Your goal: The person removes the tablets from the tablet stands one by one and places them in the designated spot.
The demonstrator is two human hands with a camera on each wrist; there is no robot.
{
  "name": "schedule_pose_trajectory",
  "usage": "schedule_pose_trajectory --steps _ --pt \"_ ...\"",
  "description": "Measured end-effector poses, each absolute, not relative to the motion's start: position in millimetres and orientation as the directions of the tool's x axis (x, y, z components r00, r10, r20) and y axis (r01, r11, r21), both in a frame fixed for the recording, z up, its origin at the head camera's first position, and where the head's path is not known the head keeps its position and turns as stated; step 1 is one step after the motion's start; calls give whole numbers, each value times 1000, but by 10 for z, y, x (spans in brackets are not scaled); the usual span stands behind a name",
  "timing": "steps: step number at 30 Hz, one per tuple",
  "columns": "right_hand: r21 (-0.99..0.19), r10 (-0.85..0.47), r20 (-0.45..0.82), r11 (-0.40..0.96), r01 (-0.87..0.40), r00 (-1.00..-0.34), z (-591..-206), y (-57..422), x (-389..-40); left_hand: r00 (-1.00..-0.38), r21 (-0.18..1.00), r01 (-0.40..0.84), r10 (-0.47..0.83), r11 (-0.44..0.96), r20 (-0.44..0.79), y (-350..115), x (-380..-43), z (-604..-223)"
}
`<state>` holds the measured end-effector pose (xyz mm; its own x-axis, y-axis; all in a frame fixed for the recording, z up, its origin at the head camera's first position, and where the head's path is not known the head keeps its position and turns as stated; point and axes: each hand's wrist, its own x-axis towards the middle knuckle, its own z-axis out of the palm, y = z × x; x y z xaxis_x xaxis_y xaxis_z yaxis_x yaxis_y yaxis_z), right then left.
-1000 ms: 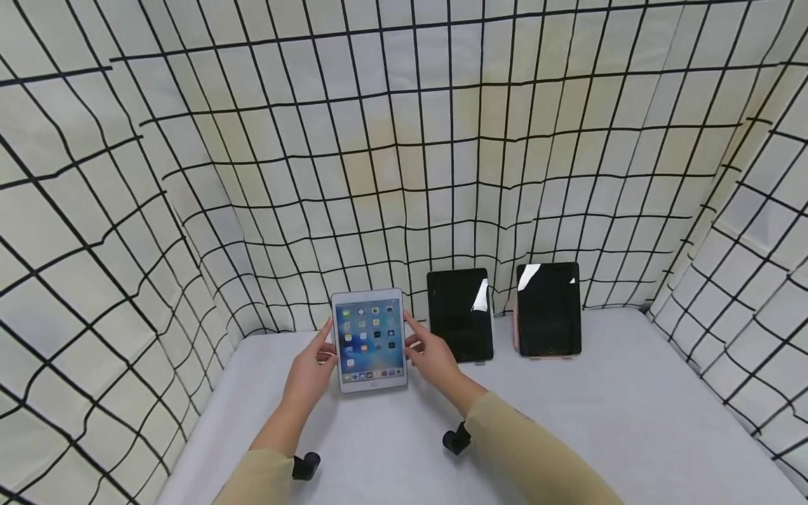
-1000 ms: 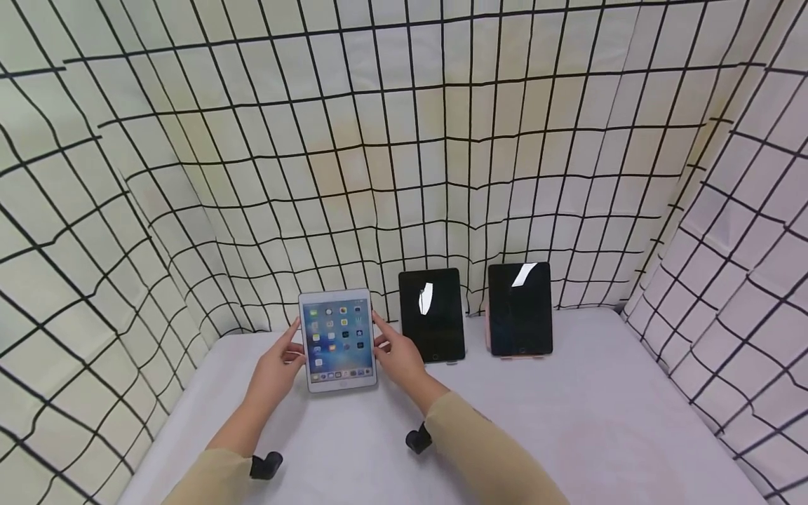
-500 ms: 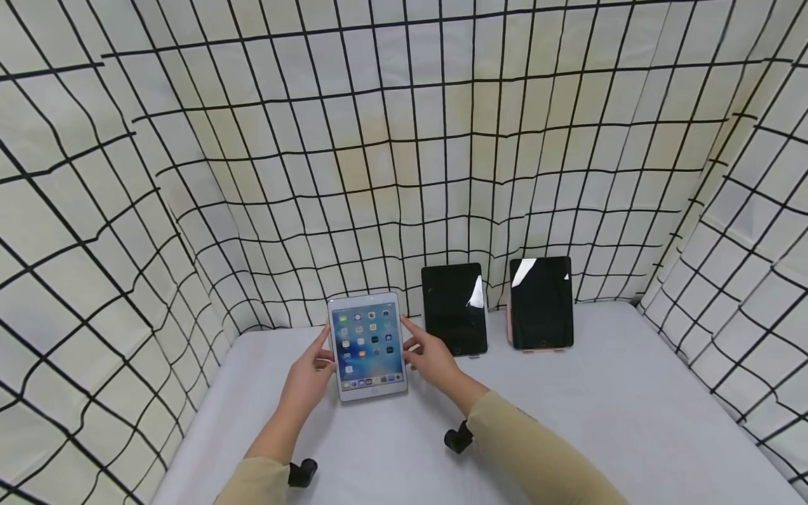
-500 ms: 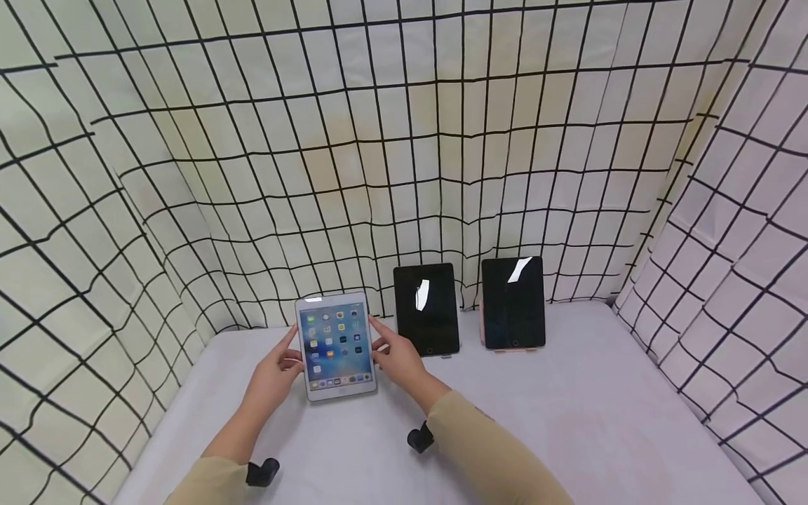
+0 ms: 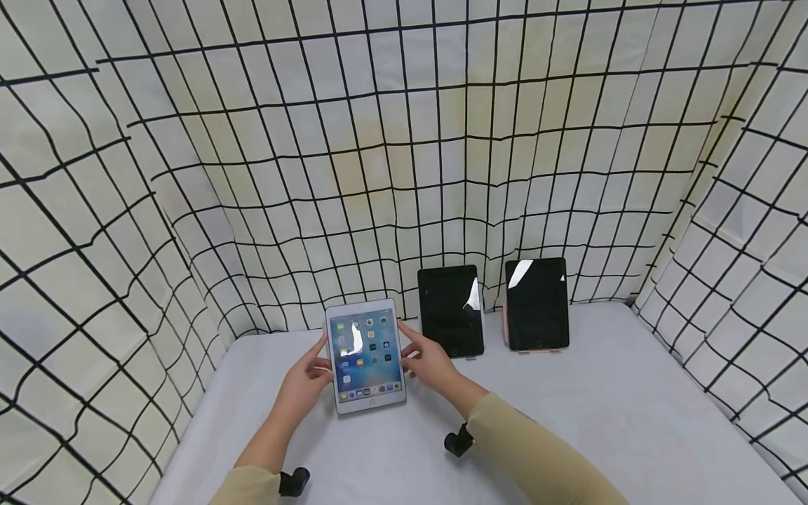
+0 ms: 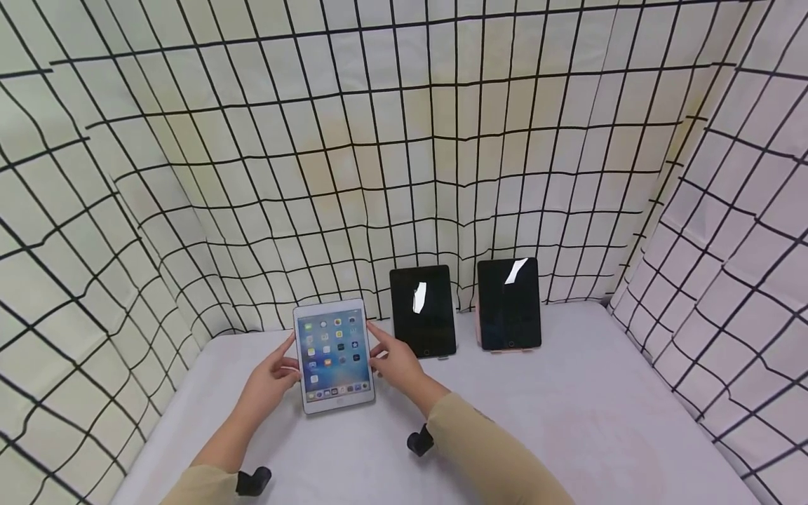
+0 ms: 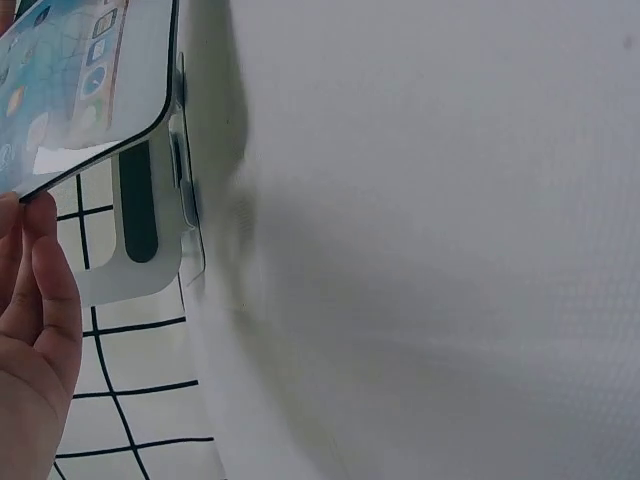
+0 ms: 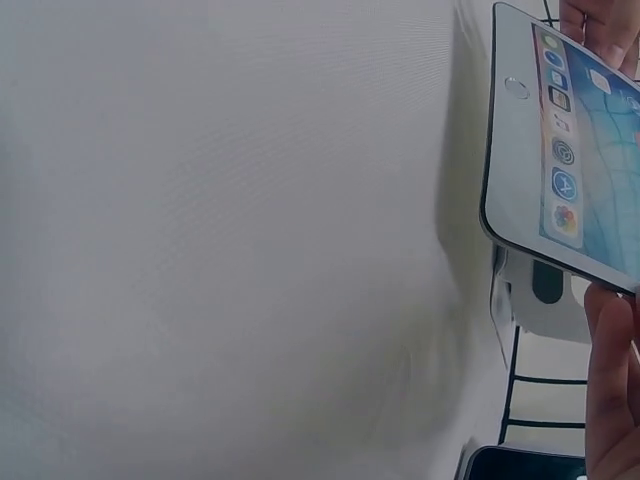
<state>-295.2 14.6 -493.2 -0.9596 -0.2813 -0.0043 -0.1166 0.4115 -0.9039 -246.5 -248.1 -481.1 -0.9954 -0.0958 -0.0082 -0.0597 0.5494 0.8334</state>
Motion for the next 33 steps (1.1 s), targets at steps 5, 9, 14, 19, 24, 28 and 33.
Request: schedule_pose_trajectory --steps 5,9,14,19,24,28,33 --pt "-914 -294 -39 397 -85 -955 -4972 176 -2959 -997 847 -70 -74 527 -36 -2484 -2453 -4815" --pt "-920 -311 -40 383 -87 -949 -5002 192 -2954 -996 864 -79 -74 498 -49 -2488 -2452 -4850" --pt "-926 -318 -62 372 -65 -946 -5055 203 -2937 -996 880 -88 -62 467 -66 -2499 -2443 -4886" --pt "-934 -317 -95 355 -26 -944 -5072 200 -2896 -995 879 -99 -46 467 -87 -2517 -2418 -4888" --pt "-935 -305 -124 356 8 -944 -5054 183 -2845 -993 885 -120 -39 450 -115 -2526 -2387 -4901" --pt "-934 -315 -146 355 26 -938 -5032 179 -2797 -989 888 -144 -37 437 -142 -2540 -2344 -4936" --pt "-938 -330 -181 342 61 -926 -5054 188 -2740 -987 883 -153 -22 444 -160 -2572 -2300 -4977"
